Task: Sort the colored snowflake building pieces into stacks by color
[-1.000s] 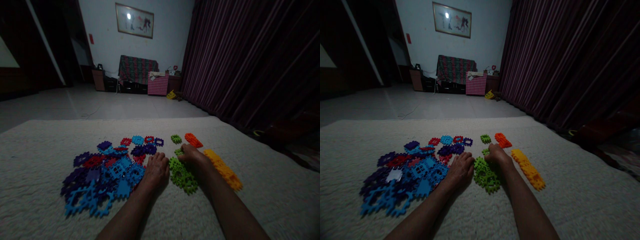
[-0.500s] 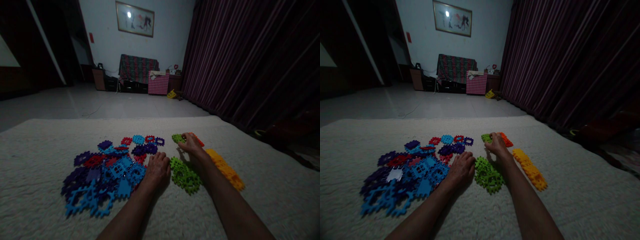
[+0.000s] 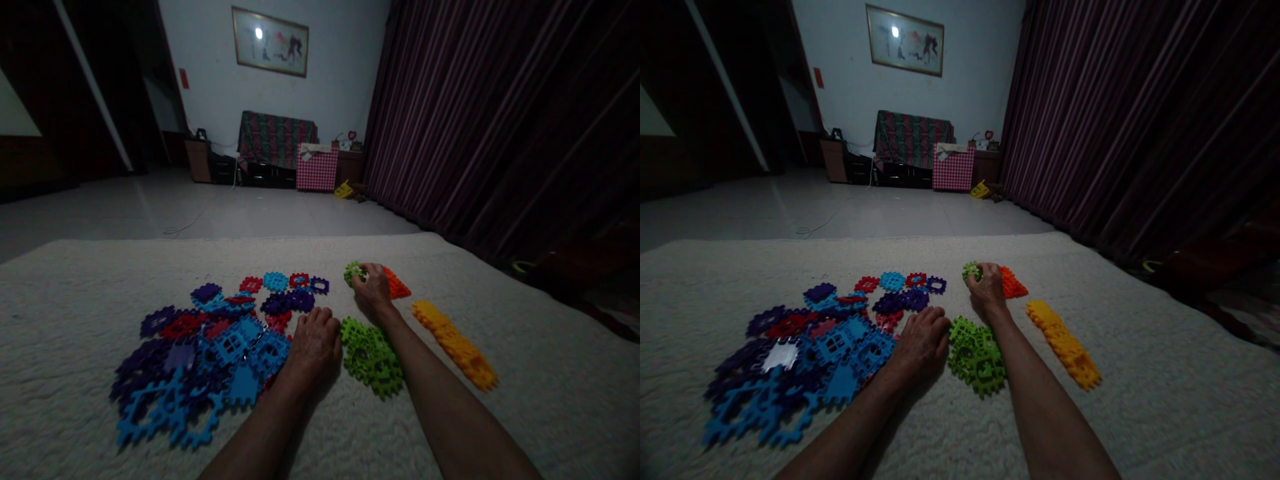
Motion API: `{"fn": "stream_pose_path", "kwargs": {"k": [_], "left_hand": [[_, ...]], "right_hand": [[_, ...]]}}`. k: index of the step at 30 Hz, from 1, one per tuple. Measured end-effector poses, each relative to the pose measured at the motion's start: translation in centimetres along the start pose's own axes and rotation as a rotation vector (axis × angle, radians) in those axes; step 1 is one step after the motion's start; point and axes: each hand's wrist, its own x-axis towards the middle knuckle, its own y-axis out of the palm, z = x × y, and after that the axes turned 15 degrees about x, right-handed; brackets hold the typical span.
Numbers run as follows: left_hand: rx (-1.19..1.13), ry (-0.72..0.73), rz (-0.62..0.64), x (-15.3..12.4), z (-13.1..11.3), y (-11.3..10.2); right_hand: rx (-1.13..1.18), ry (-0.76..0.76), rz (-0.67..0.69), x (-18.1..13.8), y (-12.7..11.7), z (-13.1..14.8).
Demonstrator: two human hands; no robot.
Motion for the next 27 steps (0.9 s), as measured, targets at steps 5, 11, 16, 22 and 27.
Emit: {"fn": "stream_pose_path", "kwargs": {"k": [5,11,16,22,27], "left_hand": [[-0.008,-0.008,0.000,-0.06,-0.06,0.06],[-0.006,-0.009,0.007,-0.06,-0.06,0.10],[0.005,0.001,0.017,0.04,0.05,0.18],[0.005,0.006,0.007,0.07,0.10,0.34],[0.007,0.001,0.002,-0.03,0.03,0.28]], "right_hand": [[-0.039,0.015,0.023,-0.10,0.03,-0.19],[-0.076,0.076,0.058,-0.17,0.25,-0.45],[-0.127,0.099,0.101,-0.25,0.55,-0.17],[-0.217,0.123,0.146,-0.35,0.76,0.11],[-0.239,0.136,0.176,-0.15,0.67,0.22]]}}
